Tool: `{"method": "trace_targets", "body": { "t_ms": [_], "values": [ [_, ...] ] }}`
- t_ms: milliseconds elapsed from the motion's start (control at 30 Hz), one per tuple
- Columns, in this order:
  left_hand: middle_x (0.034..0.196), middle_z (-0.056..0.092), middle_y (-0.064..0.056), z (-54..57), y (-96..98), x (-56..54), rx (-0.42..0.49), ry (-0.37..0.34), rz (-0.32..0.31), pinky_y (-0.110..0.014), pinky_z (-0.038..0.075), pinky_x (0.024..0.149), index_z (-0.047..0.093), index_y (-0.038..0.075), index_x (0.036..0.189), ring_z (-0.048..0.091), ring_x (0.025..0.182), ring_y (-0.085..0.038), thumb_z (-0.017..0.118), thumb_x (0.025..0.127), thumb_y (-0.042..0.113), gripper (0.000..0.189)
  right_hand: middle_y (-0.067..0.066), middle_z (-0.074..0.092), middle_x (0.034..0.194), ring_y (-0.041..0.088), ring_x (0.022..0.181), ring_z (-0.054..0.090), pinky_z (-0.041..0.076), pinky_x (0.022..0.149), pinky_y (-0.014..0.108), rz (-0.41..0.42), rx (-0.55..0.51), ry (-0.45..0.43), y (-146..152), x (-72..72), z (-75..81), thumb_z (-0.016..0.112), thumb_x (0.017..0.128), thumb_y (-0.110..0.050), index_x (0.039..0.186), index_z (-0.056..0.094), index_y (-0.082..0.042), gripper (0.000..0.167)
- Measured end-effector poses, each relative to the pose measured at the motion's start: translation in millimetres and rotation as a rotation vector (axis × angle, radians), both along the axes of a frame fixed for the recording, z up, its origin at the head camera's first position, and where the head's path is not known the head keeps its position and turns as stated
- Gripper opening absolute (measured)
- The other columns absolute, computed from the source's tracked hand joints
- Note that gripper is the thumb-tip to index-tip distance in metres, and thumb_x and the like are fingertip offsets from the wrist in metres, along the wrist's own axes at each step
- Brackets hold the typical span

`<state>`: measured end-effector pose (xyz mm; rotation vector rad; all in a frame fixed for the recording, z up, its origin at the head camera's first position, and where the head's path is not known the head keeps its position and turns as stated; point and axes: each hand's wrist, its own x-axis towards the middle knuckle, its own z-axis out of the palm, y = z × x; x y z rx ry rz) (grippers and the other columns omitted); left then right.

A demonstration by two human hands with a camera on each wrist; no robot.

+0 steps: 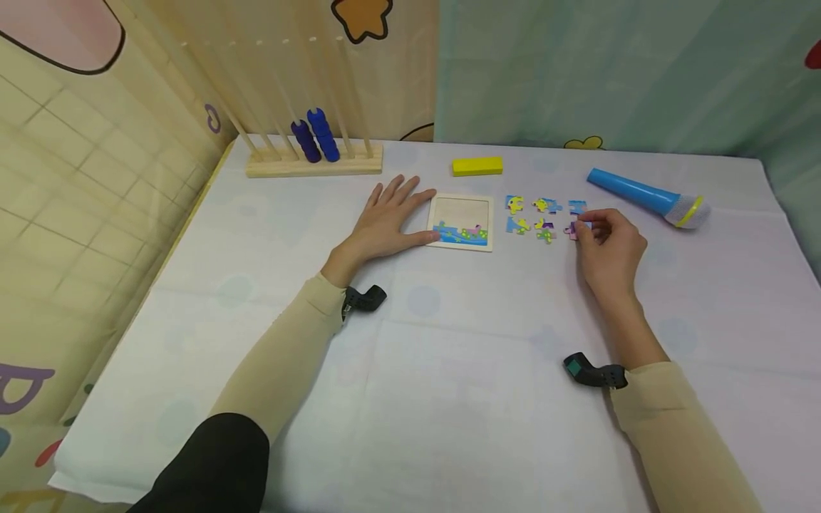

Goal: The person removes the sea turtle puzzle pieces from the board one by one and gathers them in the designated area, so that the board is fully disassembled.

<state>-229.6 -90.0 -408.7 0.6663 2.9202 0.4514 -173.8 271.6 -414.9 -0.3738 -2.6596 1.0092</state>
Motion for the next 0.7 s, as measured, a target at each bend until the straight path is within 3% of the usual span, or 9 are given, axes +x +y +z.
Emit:
{"method": "trace_targets", "body": {
  "t_ms": [133, 233, 567, 700],
  "values": [
    [0.179, 0.01, -0.002, -1.1, -0.7, -0.2, -0.003, 0.006, 0.001, -0.053, -0.006, 0.133, 0.027, 0.034, 0.168, -0.002, 0.166, -0.027, 0.056, 0.095, 0.075, 0.089, 0.018, 0.058, 0.132, 0.025, 0.118, 0.049, 0.035, 0.103, 0.036, -0.022, 0.022, -0.013, 0, 1.0, 2.1, 0.053, 0.111, -0.031, 0.138, 0.065, -0.005, 0.04],
    [0.179, 0.01, -0.002, -1.3, -1.0, -0.4, -0.005, 0.006, 0.001, -0.052, -0.006, 0.133, 0.026, 0.034, 0.168, -0.002, 0.166, -0.027, 0.055, 0.095, 0.075, 0.089, 0.016, 0.057, 0.137, 0.026, 0.124, 0.049, 0.035, 0.105, 0.034, -0.033, 0.005, -0.006, -2, 2.2, 5.3, 0.052, 0.111, -0.034, 0.139, 0.064, -0.006, 0.042],
    [0.179, 0.009, -0.002, -1.2, -0.6, -0.2, -0.012, 0.014, 0.0, -0.053, -0.006, 0.133, 0.026, 0.034, 0.168, -0.002, 0.166, -0.027, 0.055, 0.096, 0.075, 0.088, 0.014, 0.068, 0.125, 0.022, 0.11, 0.055, 0.037, 0.085, 0.02, 0.092, -0.04, 0.093, -38, -4.2, 10.6, 0.055, 0.109, -0.036, 0.133, 0.068, -0.006, 0.041],
    [0.179, 0.009, -0.002, -1.7, -0.2, -0.4, -0.009, 0.015, 0.0, -0.052, -0.006, 0.133, 0.026, 0.034, 0.168, -0.002, 0.166, -0.027, 0.055, 0.096, 0.075, 0.088, 0.014, 0.069, 0.122, 0.02, 0.106, 0.055, 0.038, 0.084, 0.019, 0.151, -0.071, 0.104, -62, -9.5, 11.5, 0.057, 0.109, -0.031, 0.134, 0.067, -0.006, 0.037]
  ]
}}
